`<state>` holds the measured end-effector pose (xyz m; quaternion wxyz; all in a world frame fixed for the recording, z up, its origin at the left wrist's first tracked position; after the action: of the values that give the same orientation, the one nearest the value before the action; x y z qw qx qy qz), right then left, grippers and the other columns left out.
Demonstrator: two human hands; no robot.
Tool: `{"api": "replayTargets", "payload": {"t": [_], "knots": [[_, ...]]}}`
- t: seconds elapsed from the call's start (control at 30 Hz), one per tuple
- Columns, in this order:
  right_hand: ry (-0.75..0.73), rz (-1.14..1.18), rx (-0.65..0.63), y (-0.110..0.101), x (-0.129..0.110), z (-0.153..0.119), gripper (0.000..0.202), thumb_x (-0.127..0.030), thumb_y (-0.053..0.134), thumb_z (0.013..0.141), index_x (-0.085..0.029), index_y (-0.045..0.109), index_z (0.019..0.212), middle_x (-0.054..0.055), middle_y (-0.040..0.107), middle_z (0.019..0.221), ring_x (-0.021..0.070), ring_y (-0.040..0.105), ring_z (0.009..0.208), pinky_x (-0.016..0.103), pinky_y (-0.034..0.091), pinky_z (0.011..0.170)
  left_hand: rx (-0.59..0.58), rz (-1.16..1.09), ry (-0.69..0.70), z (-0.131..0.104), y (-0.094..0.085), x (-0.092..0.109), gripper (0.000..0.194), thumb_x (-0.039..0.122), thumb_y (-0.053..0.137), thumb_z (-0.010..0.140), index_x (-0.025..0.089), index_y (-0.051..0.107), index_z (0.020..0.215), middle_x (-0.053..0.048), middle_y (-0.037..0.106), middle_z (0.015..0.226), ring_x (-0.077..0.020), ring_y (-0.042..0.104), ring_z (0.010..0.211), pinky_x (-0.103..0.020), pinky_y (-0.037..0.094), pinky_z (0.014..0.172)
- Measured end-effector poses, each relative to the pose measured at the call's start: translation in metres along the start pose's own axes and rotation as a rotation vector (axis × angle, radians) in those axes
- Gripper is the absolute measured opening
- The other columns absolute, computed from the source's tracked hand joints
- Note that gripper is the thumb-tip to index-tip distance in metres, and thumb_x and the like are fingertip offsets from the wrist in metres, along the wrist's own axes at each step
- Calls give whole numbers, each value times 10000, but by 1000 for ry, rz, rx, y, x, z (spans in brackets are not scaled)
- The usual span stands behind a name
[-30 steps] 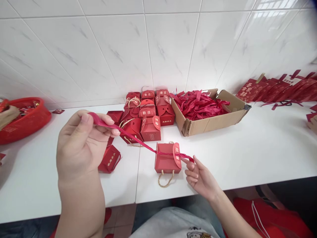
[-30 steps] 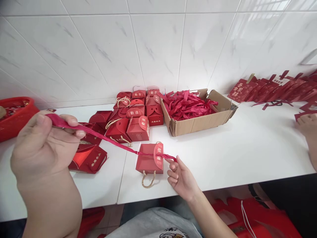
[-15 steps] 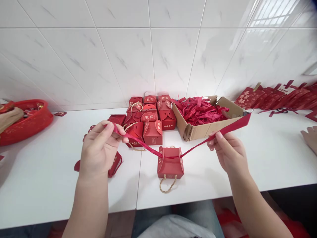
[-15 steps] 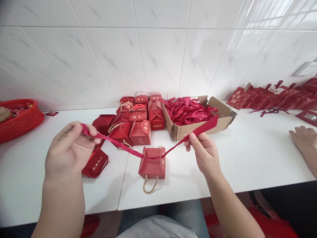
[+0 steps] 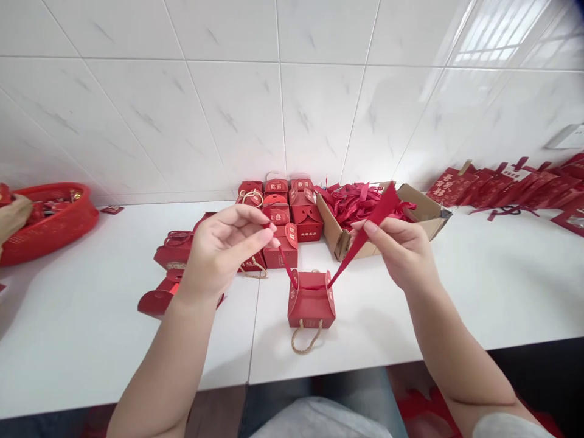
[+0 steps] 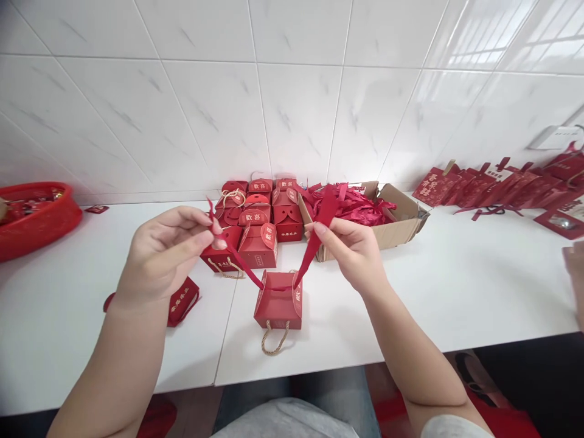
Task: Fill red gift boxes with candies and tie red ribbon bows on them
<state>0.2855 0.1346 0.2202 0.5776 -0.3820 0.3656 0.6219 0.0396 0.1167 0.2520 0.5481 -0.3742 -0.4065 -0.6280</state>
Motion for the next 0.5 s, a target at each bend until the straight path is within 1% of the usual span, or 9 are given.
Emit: {"api": "replayTargets", "payload": {"t": [0.07, 0.17, 0.2, 0.27, 0.33, 0.37, 0.4, 0.5], "knots": [[52, 53, -32, 9, 2, 5, 184, -375, 670, 794, -211, 737, 847, 22, 698, 716, 171, 644, 698, 328, 531, 669, -4, 47, -3, 4, 11, 1, 146, 210, 776, 657, 170, 678, 757, -10, 664, 689, -125, 633, 582, -245, 548, 579], [79, 105, -49, 21, 2, 10, 208, -377, 683, 781, -193, 721, 869, 5, 674, 627, 157, 640, 611, 306, 540, 601, 38, 111, 14, 8, 26, 5, 135, 217, 775, 651, 156, 683, 728, -19, 676, 695, -125, 630, 596, -230, 537, 563], [71, 118, -54, 24, 1, 11, 209, -379, 676, 788, -190, 718, 867, 4, 674, 623, 154, 644, 607, 300, 543, 599, 56, 125, 21, 8, 30, 7, 155, 219, 777, 648, 158, 688, 759, -19, 682, 711, -128, 634, 614, -228, 534, 568], [43, 148, -69, 30, -2, 11, 206, -377, 651, 812, -188, 719, 854, 6, 681, 635, 154, 662, 635, 292, 551, 625, 93, 144, 35, 8, 36, 8, 266, 222, 777, 652, 181, 686, 898, 0, 680, 701, -133, 643, 640, -230, 535, 592], [24, 197, -80, 33, -4, 10, 202, -371, 633, 829, -191, 723, 844, 7, 685, 647, 158, 678, 680, 300, 559, 672, 123, 151, 40, 7, 40, 8, 396, 230, 779, 655, 208, 654, 1030, 27, 665, 655, -138, 652, 647, -241, 542, 624], [24, 226, -79, 34, -4, 9, 199, -370, 633, 829, -194, 723, 838, 6, 686, 649, 161, 682, 692, 311, 561, 696, 136, 154, 39, 7, 41, 7, 423, 238, 783, 651, 212, 646, 1051, 33, 661, 640, -142, 657, 652, -246, 545, 637], [29, 252, -76, 35, -4, 8, 197, -372, 636, 826, -195, 722, 831, 5, 687, 651, 162, 683, 691, 323, 563, 709, 144, 157, 36, 7, 41, 6, 416, 245, 789, 644, 208, 651, 1035, 30, 667, 645, -147, 664, 665, -250, 547, 647], [39, 294, -60, 36, -5, 4, 204, -385, 645, 815, -193, 714, 807, 8, 695, 666, 160, 679, 653, 348, 566, 716, 133, 166, 28, 6, 42, 5, 312, 258, 799, 631, 176, 676, 905, -9, 707, 738, -171, 681, 718, -268, 551, 670]]}}
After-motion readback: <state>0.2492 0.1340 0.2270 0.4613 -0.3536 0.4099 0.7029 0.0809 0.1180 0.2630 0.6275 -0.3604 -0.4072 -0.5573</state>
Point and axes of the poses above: each hand's wrist, its own z-axis towards the middle knuckle, its own y-axis out of the palm, x = y × z, the point moved 6 cm from there along z, towards the middle knuckle
